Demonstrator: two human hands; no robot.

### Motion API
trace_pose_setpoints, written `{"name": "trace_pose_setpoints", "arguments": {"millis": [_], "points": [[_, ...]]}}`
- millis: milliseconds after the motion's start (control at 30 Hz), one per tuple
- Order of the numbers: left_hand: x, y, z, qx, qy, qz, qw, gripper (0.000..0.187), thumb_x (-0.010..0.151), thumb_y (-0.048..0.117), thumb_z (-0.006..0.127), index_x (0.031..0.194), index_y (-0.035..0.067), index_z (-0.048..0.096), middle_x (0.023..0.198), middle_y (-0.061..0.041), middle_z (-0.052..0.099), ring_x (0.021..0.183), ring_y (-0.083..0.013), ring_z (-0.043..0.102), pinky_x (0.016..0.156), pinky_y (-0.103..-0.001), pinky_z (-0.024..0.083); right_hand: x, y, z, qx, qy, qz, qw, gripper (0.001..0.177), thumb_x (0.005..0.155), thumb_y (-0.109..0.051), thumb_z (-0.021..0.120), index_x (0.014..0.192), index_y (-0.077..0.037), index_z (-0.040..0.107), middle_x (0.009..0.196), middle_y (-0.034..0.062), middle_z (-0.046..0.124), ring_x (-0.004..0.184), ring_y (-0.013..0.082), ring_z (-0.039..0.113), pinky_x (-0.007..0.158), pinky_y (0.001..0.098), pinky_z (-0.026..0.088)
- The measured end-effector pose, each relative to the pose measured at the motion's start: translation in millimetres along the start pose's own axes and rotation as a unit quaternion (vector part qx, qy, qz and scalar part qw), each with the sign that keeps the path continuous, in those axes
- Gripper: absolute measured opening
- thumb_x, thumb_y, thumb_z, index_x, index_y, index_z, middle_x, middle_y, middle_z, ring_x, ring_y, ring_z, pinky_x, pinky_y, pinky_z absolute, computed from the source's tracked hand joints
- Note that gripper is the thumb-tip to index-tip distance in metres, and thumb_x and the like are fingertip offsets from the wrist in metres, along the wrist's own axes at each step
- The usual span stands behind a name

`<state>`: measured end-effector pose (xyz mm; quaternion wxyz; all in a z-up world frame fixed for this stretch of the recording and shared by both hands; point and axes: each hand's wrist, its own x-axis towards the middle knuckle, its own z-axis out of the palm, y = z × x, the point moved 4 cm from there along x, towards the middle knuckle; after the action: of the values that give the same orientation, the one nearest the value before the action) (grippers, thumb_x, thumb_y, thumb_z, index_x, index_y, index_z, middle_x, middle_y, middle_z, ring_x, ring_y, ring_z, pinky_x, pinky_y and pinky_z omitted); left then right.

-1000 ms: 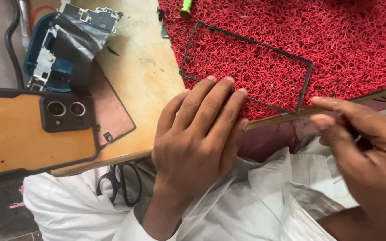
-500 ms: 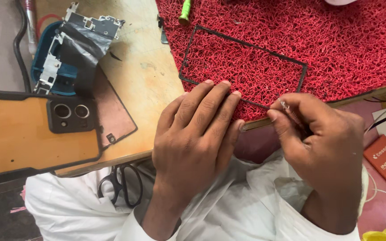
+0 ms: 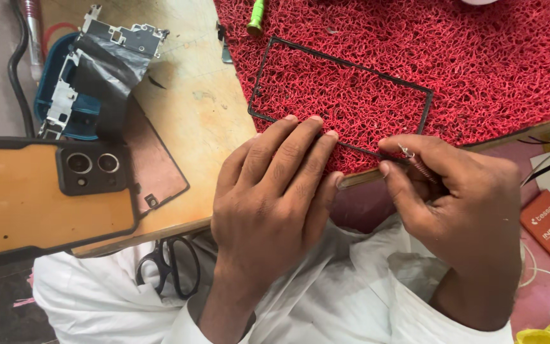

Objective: The person uses a small metal tool to scrape and clean the edges of a black rectangular frame placed on a red mat. The person holds the frame steady with one hand while manipulating the tool with the other, focusing on the perimeter of the frame.

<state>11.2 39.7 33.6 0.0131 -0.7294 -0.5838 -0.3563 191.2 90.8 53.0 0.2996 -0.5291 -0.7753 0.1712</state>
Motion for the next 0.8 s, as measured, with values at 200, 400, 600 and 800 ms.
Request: {"name": "trace_pose_setpoints", "arguments": {"millis": [200, 400, 600, 800], "points": [[0.4, 0.2, -0.8, -0.002, 0.001, 0.002, 1.0, 0.035, 0.105, 0.03, 0.067, 0.132, 0.009, 0.072, 0.141, -0.006, 0.065, 0.135, -0.0239, 0.058, 0.112, -0.042, 0.045, -3.4, 2.1, 2.2, -0.005, 0.001, -0.007, 1.0, 0.02, 0.088, -0.007, 0.082, 0.108, -0.005, 0.076, 0.071, 0.0045, 0.068, 0.055, 0.0074, 0.058, 0.05, 0.0243, 0.042], [-0.6, -0.4, -1.7, -0.011, -0.003, 0.003, 1.0, 0.035, 0.104, 0.029, 0.065, 0.132, 0.008, 0.071, 0.141, -0.006, 0.065, 0.135, -0.0247, 0.058, 0.112, -0.042, 0.045, -7.4, 2.6, 7.8, -0.034, 0.017, -0.03, 0.999, 0.014, 0.092, -0.011, 0.081, 0.104, -0.007, 0.076, 0.076, 0.0061, 0.07, 0.061, 0.0108, 0.066, 0.056, 0.0263, 0.049], [0.1, 0.7, -6.2, -0.011, 0.015, 0.008, 1.0, 0.037, 0.102, 0.029, 0.063, 0.131, 0.007, 0.07, 0.14, -0.009, 0.065, 0.135, -0.0272, 0.057, 0.112, -0.044, 0.044, -2.7, -0.1, 9.3, -0.065, 0.042, -0.031, 0.997, 0.015, 0.091, -0.017, 0.077, 0.104, -0.009, 0.075, 0.083, 0.0099, 0.074, 0.07, 0.0211, 0.073, 0.062, 0.0329, 0.054], [-4.0, -0.8, -8.8, -0.028, 0.045, 0.025, 0.998, 0.038, 0.101, 0.029, 0.063, 0.13, 0.005, 0.069, 0.139, -0.011, 0.065, 0.134, -0.0292, 0.058, 0.112, -0.046, 0.044, -1.2, 16.2, 14.6, -0.057, 0.046, -0.03, 0.997, 0.017, 0.088, -0.023, 0.074, 0.101, -0.013, 0.073, 0.081, 0.0088, 0.075, 0.07, 0.0234, 0.076, 0.061, 0.0357, 0.057]]}}
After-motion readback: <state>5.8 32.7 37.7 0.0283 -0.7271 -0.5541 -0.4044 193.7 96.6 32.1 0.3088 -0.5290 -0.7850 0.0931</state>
